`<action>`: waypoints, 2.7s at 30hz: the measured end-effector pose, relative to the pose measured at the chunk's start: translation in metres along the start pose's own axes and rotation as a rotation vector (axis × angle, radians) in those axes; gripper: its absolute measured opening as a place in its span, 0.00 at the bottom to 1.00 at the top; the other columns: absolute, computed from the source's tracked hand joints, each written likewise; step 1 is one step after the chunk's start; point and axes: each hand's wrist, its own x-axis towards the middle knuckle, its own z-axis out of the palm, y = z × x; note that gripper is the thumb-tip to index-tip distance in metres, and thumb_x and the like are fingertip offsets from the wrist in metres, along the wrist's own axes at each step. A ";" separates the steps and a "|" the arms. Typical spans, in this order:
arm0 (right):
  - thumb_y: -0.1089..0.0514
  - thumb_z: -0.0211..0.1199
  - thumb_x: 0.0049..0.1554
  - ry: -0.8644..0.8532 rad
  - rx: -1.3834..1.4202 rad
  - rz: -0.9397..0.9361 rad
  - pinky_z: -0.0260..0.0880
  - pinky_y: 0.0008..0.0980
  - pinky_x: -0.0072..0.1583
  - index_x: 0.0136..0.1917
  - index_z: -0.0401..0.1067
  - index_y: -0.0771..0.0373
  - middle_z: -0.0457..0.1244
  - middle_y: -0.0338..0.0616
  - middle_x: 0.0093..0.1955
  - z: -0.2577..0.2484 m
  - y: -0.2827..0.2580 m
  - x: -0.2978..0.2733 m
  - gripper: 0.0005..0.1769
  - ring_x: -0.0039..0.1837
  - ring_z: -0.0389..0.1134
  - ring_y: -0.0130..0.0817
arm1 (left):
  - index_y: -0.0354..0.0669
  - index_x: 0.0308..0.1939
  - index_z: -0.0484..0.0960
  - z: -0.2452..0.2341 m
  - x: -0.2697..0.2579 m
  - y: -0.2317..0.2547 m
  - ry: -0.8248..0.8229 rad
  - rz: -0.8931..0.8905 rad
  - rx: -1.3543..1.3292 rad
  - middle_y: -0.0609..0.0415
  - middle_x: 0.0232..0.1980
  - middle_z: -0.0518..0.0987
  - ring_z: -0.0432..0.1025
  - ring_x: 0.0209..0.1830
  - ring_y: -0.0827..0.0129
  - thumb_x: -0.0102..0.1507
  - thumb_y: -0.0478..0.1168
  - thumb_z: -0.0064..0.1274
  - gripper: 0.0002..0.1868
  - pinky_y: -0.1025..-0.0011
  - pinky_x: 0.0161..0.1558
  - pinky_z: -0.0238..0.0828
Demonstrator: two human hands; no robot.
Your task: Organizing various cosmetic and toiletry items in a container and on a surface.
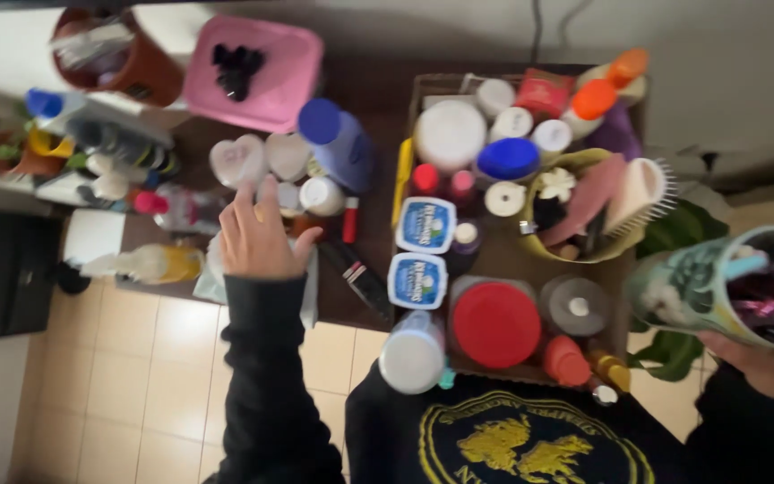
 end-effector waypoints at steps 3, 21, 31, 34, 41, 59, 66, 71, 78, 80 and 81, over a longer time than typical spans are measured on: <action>0.62 0.72 0.46 0.083 0.120 -0.136 0.69 0.39 0.69 0.73 0.60 0.63 0.62 0.45 0.70 0.022 -0.058 -0.006 0.44 0.69 0.66 0.35 | 0.39 0.58 0.78 -0.012 0.015 0.049 0.053 0.435 -0.308 0.46 0.58 0.77 0.73 0.53 0.50 0.52 0.41 0.68 0.31 0.57 0.53 0.70; 0.64 0.76 0.40 0.449 -0.017 -0.096 0.70 0.35 0.67 0.68 0.68 0.66 0.66 0.46 0.64 0.049 -0.083 -0.038 0.41 0.67 0.68 0.34 | 0.48 0.28 0.79 0.120 0.013 0.199 0.053 1.214 -0.339 0.59 0.30 0.71 0.70 0.28 0.67 0.54 0.42 0.53 0.04 0.67 0.27 0.64; 0.65 0.75 0.41 0.450 0.005 -0.136 0.71 0.35 0.67 0.67 0.69 0.66 0.66 0.45 0.66 0.045 -0.080 -0.034 0.40 0.67 0.68 0.34 | 0.48 0.21 0.76 0.130 0.009 0.207 0.108 1.149 -0.235 0.58 0.24 0.67 0.67 0.22 0.66 0.54 0.42 0.54 0.07 0.65 0.27 0.61; 0.67 0.75 0.42 0.397 0.012 -0.093 0.70 0.37 0.68 0.67 0.69 0.67 0.65 0.47 0.67 0.042 -0.072 -0.035 0.38 0.67 0.68 0.36 | 0.48 0.22 0.76 0.134 0.005 0.206 0.122 1.141 -0.252 0.58 0.25 0.68 0.68 0.23 0.66 0.54 0.42 0.54 0.07 0.66 0.27 0.61; 0.68 0.74 0.39 0.347 0.035 -0.018 0.70 0.37 0.67 0.70 0.65 0.66 0.65 0.47 0.68 0.042 -0.088 -0.023 0.45 0.68 0.67 0.37 | 0.45 0.34 0.80 0.058 0.035 0.185 -0.101 1.144 -0.514 0.56 0.33 0.74 0.73 0.28 0.63 0.55 0.45 0.58 0.10 0.64 0.27 0.67; 0.59 0.76 0.39 0.034 0.114 -0.066 0.57 0.47 0.75 0.78 0.50 0.60 0.55 0.50 0.74 -0.101 0.046 -0.054 0.58 0.76 0.57 0.42 | 0.38 0.41 0.85 -0.017 -0.025 0.052 -0.118 0.345 -0.903 0.49 0.38 0.84 0.79 0.32 0.62 0.61 0.31 0.61 0.05 0.71 0.35 0.75; 0.57 0.77 0.42 -0.002 0.473 0.045 0.57 0.49 0.74 0.78 0.50 0.60 0.55 0.51 0.74 -0.113 0.038 -0.048 0.57 0.75 0.57 0.44 | 0.37 0.40 0.86 0.004 -0.056 0.053 -0.139 0.128 -1.042 0.51 0.37 0.86 0.79 0.30 0.70 0.61 0.28 0.60 0.05 0.76 0.33 0.73; 0.56 0.77 0.44 -0.012 0.737 0.121 0.57 0.51 0.73 0.79 0.49 0.60 0.55 0.52 0.74 -0.098 0.041 -0.044 0.57 0.75 0.57 0.46 | 0.37 0.41 0.85 0.004 -0.055 0.055 -0.109 0.155 -1.049 0.51 0.39 0.86 0.79 0.33 0.69 0.62 0.28 0.59 0.05 0.76 0.35 0.74; 0.55 0.78 0.47 -0.017 1.108 0.208 0.57 0.53 0.71 0.80 0.49 0.59 0.54 0.52 0.74 -0.016 -0.004 -0.018 0.56 0.75 0.57 0.48 | 0.37 0.41 0.85 0.002 -0.050 0.062 -0.116 0.193 -1.021 0.51 0.38 0.85 0.78 0.31 0.69 0.62 0.28 0.59 0.04 0.76 0.34 0.73; 0.54 0.78 0.48 -0.017 1.217 0.238 0.57 0.54 0.71 0.80 0.49 0.59 0.54 0.53 0.74 0.013 -0.019 -0.016 0.56 0.74 0.58 0.48 | 0.37 0.41 0.85 0.002 -0.049 0.065 -0.124 0.198 -1.018 0.51 0.38 0.85 0.78 0.31 0.69 0.62 0.29 0.60 0.04 0.76 0.34 0.73; 0.54 0.78 0.48 -0.018 1.271 0.253 0.57 0.54 0.71 0.80 0.49 0.59 0.54 0.53 0.74 0.026 -0.025 -0.015 0.56 0.74 0.58 0.48 | 0.38 0.41 0.85 0.003 -0.048 0.067 -0.128 0.207 -1.017 0.51 0.38 0.85 0.78 0.29 0.70 0.62 0.29 0.60 0.04 0.76 0.33 0.72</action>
